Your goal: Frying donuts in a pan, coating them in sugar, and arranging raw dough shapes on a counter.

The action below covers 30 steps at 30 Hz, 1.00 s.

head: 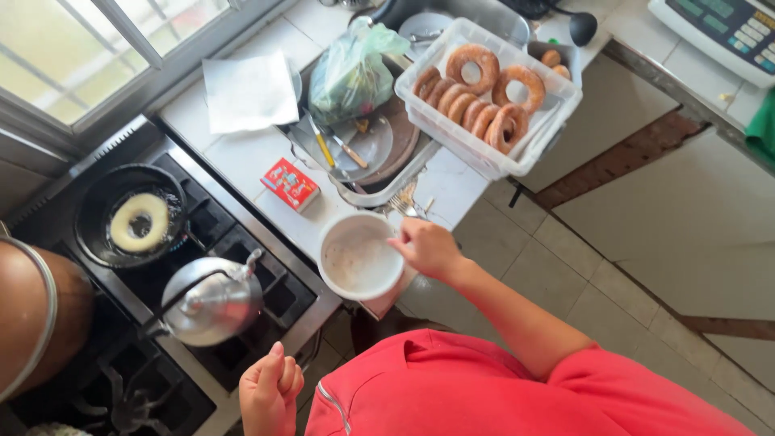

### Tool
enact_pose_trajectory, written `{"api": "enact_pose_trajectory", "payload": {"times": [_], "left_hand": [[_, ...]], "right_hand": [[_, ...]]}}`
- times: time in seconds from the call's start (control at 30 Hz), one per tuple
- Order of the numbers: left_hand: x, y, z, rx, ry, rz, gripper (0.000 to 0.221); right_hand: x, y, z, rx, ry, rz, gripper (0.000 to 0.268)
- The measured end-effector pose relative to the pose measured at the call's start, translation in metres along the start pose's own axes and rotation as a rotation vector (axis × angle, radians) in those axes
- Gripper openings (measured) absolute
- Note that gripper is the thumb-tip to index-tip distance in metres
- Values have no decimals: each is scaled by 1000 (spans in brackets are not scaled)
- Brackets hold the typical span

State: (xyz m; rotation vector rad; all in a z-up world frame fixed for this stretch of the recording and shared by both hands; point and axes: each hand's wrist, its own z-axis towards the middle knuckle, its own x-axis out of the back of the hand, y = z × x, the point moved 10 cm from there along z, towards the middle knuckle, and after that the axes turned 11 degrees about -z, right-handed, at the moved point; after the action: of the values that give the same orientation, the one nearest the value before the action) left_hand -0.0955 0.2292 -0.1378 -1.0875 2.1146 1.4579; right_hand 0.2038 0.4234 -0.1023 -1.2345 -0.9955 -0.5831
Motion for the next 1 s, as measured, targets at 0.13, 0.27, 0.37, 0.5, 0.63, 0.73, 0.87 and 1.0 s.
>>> {"api": "enact_pose_trajectory", "payload": {"times": [0.13,0.27,0.37,0.5,0.63,0.73,0.87,1.0], "left_hand": [[-4,6,27,10,-42,16,54],[-28,12,48,8,-24,-13,51],[-44,13,56,33,20,16,51],[-54,11,61,34,40,60,47],[-64,22,55,22,8,157,49],[-74,37,46,6,-71,138,46],[-77,69,31,-37,-135,78,45],[-70,101,11,-105,-225,34,46]], "right_hand": [[-5,72,14,-175,-19,-157,24],[-3,92,27,-261,-96,-286,37],[-22,117,26,-316,-172,-326,36],[-45,151,26,-348,-309,-475,24],[-48,174,31,-316,-224,-354,27],[-18,141,49,-234,-86,-196,27],[9,65,82,-380,-95,91,24],[13,-65,129,16,-17,300,24]]}}
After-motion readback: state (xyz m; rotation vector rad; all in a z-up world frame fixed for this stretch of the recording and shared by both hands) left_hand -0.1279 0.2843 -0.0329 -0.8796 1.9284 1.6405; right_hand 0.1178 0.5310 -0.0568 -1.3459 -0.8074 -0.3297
